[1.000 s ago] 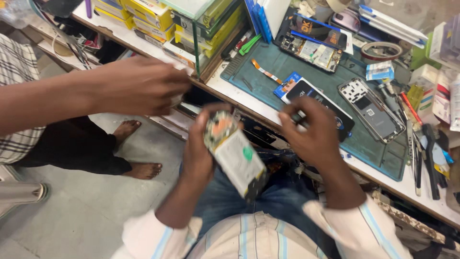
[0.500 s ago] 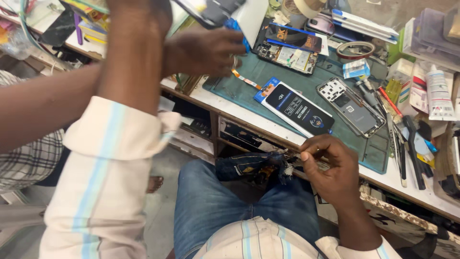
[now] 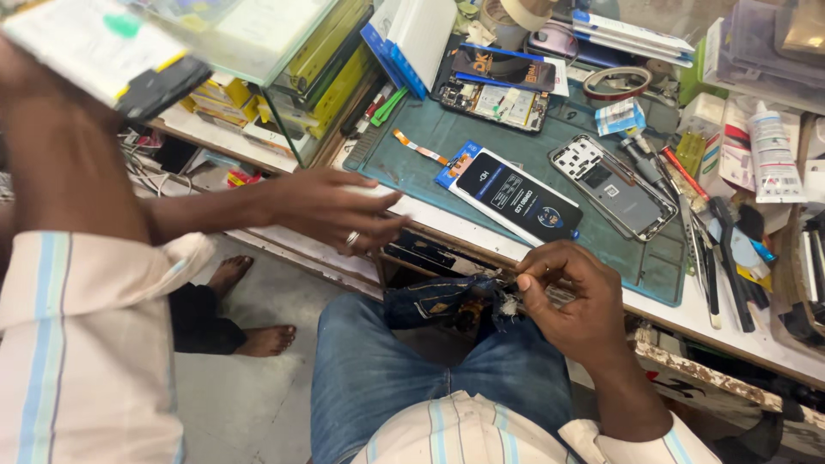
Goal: The person works on a disassembled smartphone, using a small tool to adjust internal components and ribbon cables. They handle the battery and other parts, then place the phone down and pick up a screwdriver.
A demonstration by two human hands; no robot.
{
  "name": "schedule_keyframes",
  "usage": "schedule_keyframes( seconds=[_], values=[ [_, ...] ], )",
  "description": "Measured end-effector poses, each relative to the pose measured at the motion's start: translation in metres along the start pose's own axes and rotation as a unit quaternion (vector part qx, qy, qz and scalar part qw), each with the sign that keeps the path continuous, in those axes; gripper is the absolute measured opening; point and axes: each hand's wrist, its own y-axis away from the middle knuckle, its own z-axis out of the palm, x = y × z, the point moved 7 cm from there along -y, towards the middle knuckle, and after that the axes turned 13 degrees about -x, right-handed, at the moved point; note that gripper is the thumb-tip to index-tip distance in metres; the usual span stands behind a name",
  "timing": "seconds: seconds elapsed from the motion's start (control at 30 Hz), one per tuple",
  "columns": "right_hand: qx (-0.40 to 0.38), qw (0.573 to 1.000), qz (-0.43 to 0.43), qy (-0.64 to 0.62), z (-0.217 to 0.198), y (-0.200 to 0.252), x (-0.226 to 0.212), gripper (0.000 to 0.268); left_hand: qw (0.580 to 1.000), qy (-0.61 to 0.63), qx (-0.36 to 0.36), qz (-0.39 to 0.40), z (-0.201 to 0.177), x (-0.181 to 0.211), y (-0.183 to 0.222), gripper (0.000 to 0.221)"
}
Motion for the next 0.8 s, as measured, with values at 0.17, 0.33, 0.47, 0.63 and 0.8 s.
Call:
schedule_keyframes(
  seconds=[0.17,0.33,0.47,0.63,0.8],
  values=[
    [-0.002,1.000,-0.003,0.005,0.001,-0.004,-0.004,0.008,0.906,-0.142,0.249,-0.310,-0.136,-0.180,0.019,0.043],
    [0.002,0.999,-0.017,0.031,-0.001,-0.003,-0.009,0.011,0.871,-0.153,0.142,-0.444,-0.125,-0.249,0.005,0.041],
    [0.007,1.000,0.008,0.029,-0.004,-0.009,-0.009,0.009,0.866,-0.179,0.127,-0.450,-0.123,-0.249,-0.006,0.040],
    [0.017,0.998,-0.006,0.056,-0.001,-0.015,-0.016,0.009,0.870,-0.213,0.124,-0.427,-0.121,-0.224,-0.025,0.039],
    [0.008,0.998,-0.014,0.069,0.002,-0.016,-0.018,0.011,0.877,-0.243,0.133,-0.392,-0.122,-0.207,-0.040,0.038]
  ],
)
